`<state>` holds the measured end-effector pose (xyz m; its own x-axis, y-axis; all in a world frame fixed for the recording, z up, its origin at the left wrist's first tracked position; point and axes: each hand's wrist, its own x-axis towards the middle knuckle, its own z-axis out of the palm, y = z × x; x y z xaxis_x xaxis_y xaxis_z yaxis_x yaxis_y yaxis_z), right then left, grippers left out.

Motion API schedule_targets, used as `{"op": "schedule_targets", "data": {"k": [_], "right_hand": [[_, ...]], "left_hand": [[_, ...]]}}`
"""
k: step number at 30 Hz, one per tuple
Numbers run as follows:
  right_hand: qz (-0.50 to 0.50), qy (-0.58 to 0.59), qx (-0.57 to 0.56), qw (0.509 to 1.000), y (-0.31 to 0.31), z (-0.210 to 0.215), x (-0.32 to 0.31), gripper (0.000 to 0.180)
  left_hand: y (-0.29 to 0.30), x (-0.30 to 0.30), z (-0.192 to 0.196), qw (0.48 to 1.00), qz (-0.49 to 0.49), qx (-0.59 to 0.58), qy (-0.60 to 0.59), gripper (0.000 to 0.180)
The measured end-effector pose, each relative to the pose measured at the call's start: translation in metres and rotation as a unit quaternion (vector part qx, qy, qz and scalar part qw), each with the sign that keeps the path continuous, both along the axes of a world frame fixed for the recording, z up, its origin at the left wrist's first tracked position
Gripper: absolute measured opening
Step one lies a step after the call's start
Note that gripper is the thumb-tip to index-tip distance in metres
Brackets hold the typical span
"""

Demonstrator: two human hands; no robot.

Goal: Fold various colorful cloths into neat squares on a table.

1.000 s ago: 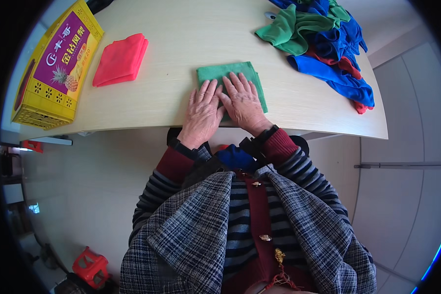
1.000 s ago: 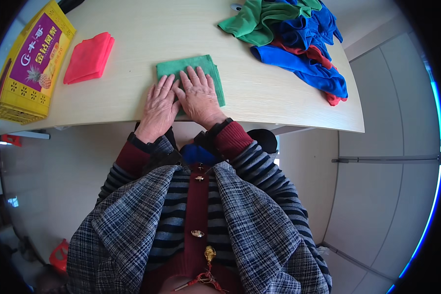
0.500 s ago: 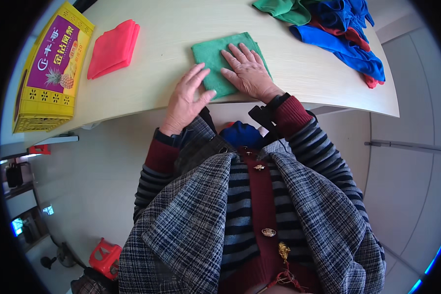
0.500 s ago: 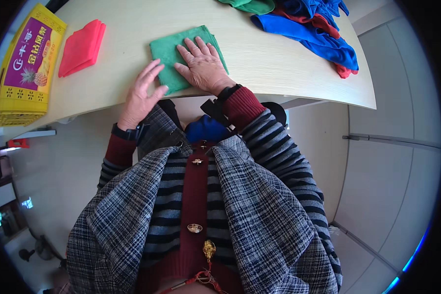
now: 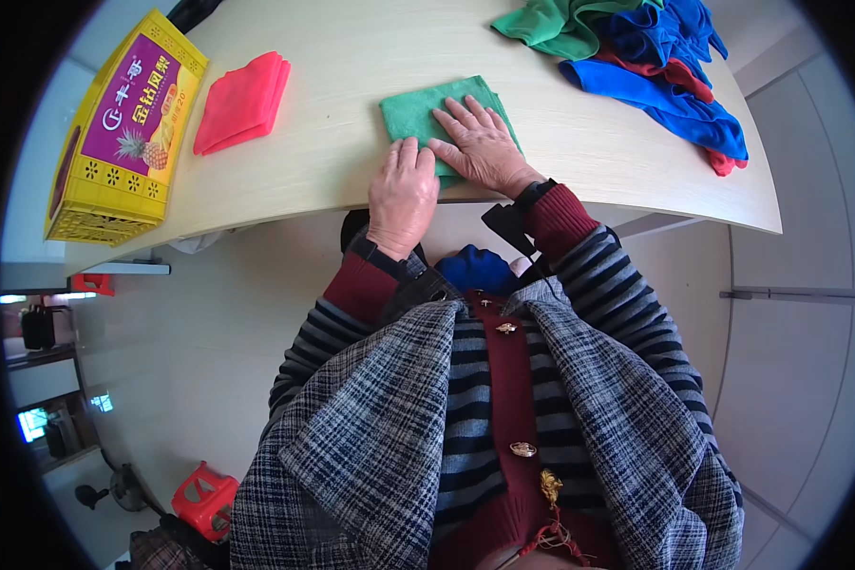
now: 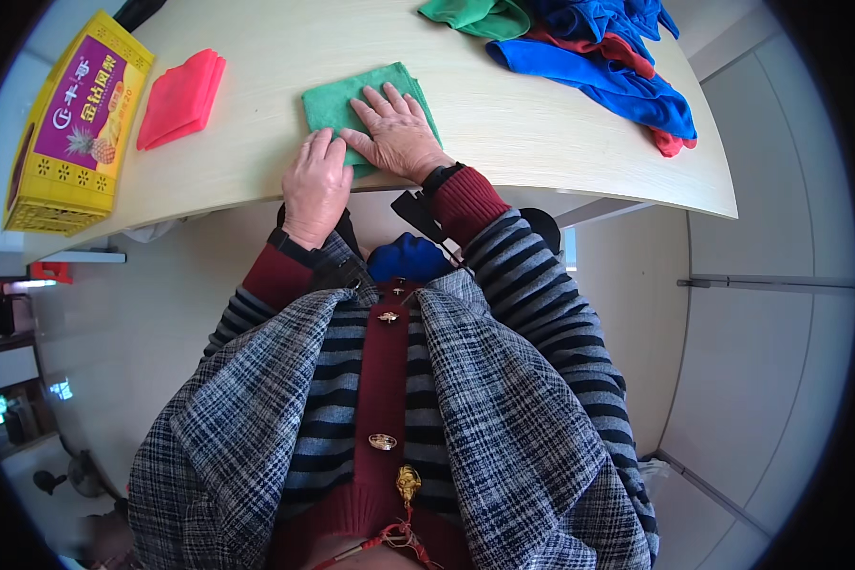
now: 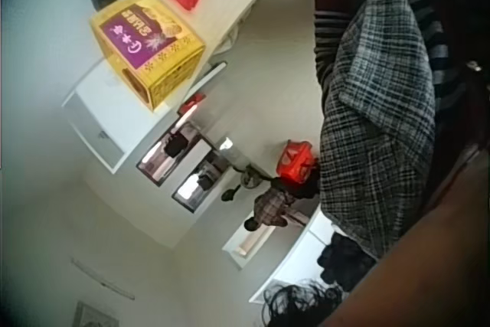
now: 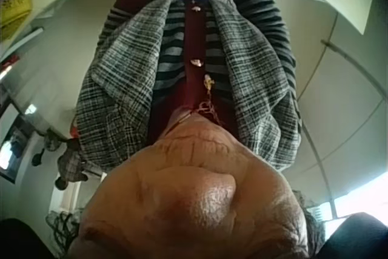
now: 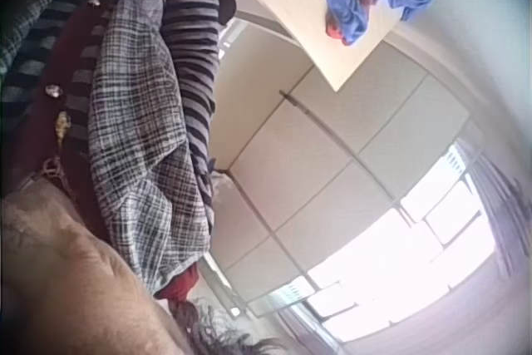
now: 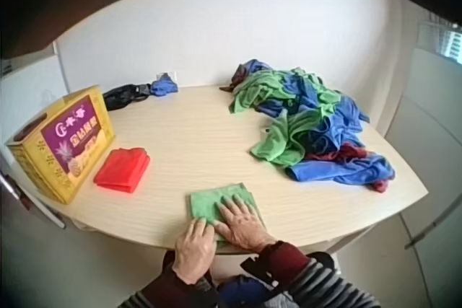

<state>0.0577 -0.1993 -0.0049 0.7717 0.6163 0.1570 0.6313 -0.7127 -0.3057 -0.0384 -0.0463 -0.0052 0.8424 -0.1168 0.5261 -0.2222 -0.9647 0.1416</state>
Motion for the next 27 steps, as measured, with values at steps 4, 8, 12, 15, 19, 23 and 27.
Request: {"op": "schedule_targets", "data": {"k": [4, 8, 12, 15, 19, 23, 27], "right_hand": [[-0.01, -0.007, 0.009, 1.0, 0.0, -0.002, 0.0, 0.065], [-0.014, -0.027, 0.032, 0.999, 0.0, -0.008, 0.002, 0.063], [-0.013, -0.038, 0.043, 0.998, -0.003, -0.009, 0.002, 0.063], [-0.015, -0.038, 0.039, 0.998, 0.0, -0.008, 0.001, 0.061], [-0.019, -0.041, 0.029, 0.999, -0.001, -0.01, 0.0, 0.059], [-0.018, -0.052, 0.033, 0.998, -0.002, -0.011, 0.0, 0.059], [-0.019, -0.06, 0.029, 0.998, -0.001, -0.011, 0.001, 0.059]], "left_hand": [[-0.007, 0.003, 0.002, 0.999, 0.025, 0.043, -0.003, 0.028], [-0.017, 0.001, 0.023, 0.995, 0.035, 0.084, 0.027, 0.025], [-0.019, 0.002, 0.031, 0.991, 0.03, 0.126, 0.039, 0.024], [-0.014, 0.0, 0.027, 0.987, 0.024, 0.153, 0.043, 0.023], [-0.014, -0.008, 0.02, 0.984, 0.015, 0.164, 0.062, 0.019], [-0.013, -0.012, 0.016, 0.988, 0.009, 0.13, 0.078, 0.016], [-0.008, -0.013, 0.015, 0.991, -0.003, 0.109, 0.076, 0.014]]}}
